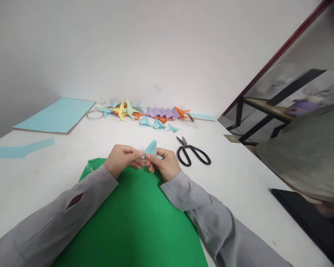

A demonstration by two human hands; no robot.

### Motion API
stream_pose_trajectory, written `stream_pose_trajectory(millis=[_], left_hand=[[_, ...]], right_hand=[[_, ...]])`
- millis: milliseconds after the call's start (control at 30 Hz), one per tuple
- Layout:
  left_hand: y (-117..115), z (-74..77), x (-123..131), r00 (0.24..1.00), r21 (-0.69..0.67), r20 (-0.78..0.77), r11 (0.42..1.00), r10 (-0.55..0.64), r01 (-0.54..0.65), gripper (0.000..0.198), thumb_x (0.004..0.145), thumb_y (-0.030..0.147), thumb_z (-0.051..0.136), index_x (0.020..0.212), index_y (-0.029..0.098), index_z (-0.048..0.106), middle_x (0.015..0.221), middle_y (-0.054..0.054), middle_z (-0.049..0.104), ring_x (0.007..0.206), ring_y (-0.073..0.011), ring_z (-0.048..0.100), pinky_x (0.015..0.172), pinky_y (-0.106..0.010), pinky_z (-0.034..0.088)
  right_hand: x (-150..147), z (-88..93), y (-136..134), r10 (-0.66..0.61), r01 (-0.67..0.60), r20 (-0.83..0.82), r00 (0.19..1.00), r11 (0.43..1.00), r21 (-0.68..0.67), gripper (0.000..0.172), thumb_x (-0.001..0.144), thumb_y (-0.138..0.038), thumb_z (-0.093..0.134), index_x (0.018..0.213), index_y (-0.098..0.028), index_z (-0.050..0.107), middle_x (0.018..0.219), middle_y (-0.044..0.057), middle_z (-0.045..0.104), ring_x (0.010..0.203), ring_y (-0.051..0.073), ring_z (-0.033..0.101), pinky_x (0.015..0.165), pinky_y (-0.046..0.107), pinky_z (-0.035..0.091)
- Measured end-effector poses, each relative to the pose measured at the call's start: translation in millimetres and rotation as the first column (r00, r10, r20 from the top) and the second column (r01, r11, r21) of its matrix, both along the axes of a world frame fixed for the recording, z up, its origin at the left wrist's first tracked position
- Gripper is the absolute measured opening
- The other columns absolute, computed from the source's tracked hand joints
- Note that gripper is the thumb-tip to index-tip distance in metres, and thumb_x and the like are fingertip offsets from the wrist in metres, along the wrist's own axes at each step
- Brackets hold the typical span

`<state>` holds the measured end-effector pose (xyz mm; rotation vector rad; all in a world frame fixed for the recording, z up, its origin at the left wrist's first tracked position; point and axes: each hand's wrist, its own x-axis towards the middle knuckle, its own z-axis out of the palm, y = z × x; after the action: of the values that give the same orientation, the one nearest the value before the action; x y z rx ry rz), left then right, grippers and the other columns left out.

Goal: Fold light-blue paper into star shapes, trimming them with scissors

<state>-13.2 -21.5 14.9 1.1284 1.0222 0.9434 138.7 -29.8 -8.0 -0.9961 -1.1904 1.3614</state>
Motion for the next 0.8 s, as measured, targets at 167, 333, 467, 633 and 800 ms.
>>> stream_pose_trajectory(millis=[167, 333, 467, 633, 800], left_hand=[[0.5, 0.6, 1.1, 1.0, -0.008, 0.011, 1.0, -0.019, 0.02, 0.022, 0.062, 0.029, 0.071, 0.069, 0.008, 0.067, 0.057, -0.007, 0.068, 0.053, -0.014, 0.064, 0.051, -0.023, 0.053], [-1.2, 2.2, 2.8, 0.997, -0.06, 0.078, 0.998, -0.012, 0.017, 0.02, 0.069, 0.026, 0.066, 0.078, 0.009, 0.064, 0.066, -0.008, 0.07, 0.055, -0.0145, 0.065, 0.051, -0.024, 0.053], [-1.1, 4.2, 2.5, 0.989, -0.109, 0.142, 0.993, -0.03, 0.046, 0.022, 0.074, 0.029, 0.06, 0.081, 0.008, 0.062, 0.066, -0.01, 0.069, 0.054, -0.0158, 0.065, 0.051, -0.026, 0.053], [0.5, 2.6, 2.8, 0.99, -0.107, 0.138, 0.993, -0.035, 0.051, 0.036, 0.072, 0.042, 0.059, 0.068, 0.007, 0.06, 0.063, -0.012, 0.068, 0.05, -0.0164, 0.063, 0.048, -0.027, 0.052], [0.0, 0.9, 5.5, 0.997, -0.044, 0.08, 0.999, -0.011, 0.015, 0.033, 0.068, 0.042, 0.063, 0.069, 0.009, 0.06, 0.053, -0.006, 0.064, 0.046, -0.0149, 0.061, 0.046, -0.025, 0.05]], right_hand=[[0.5, -3.5, 2.4, -0.005, 0.005, -0.03, 1.0, 1.0, -0.01, 0.023, 0.06, -0.033, 0.073, 0.058, -0.013, 0.061, 0.046, -0.001, 0.06, 0.034, 0.007, 0.05, 0.034, 0.018, 0.039], [1.5, -4.7, 4.7, -0.032, 0.029, -0.089, 0.996, 0.999, -0.039, 0.023, 0.06, -0.033, 0.073, 0.057, -0.014, 0.061, 0.046, -0.002, 0.06, 0.033, 0.006, 0.048, 0.032, 0.017, 0.037], [1.6, -5.1, 5.3, -0.031, 0.026, -0.103, 0.994, 0.998, -0.056, 0.022, 0.059, -0.032, 0.073, 0.058, -0.014, 0.061, 0.046, -0.001, 0.061, 0.033, 0.007, 0.048, 0.032, 0.018, 0.038], [0.9, -4.2, 4.1, -0.018, 0.012, -0.096, 0.995, 0.997, -0.07, 0.023, 0.058, -0.032, 0.073, 0.055, -0.013, 0.061, 0.046, 0.0, 0.061, 0.032, 0.007, 0.049, 0.032, 0.018, 0.038], [0.3, -1.4, 2.4, 0.03, -0.035, -0.079, 0.996, 0.997, -0.068, 0.022, 0.059, -0.033, 0.073, 0.058, -0.013, 0.063, 0.046, 0.0, 0.061, 0.032, 0.007, 0.049, 0.033, 0.017, 0.039]])
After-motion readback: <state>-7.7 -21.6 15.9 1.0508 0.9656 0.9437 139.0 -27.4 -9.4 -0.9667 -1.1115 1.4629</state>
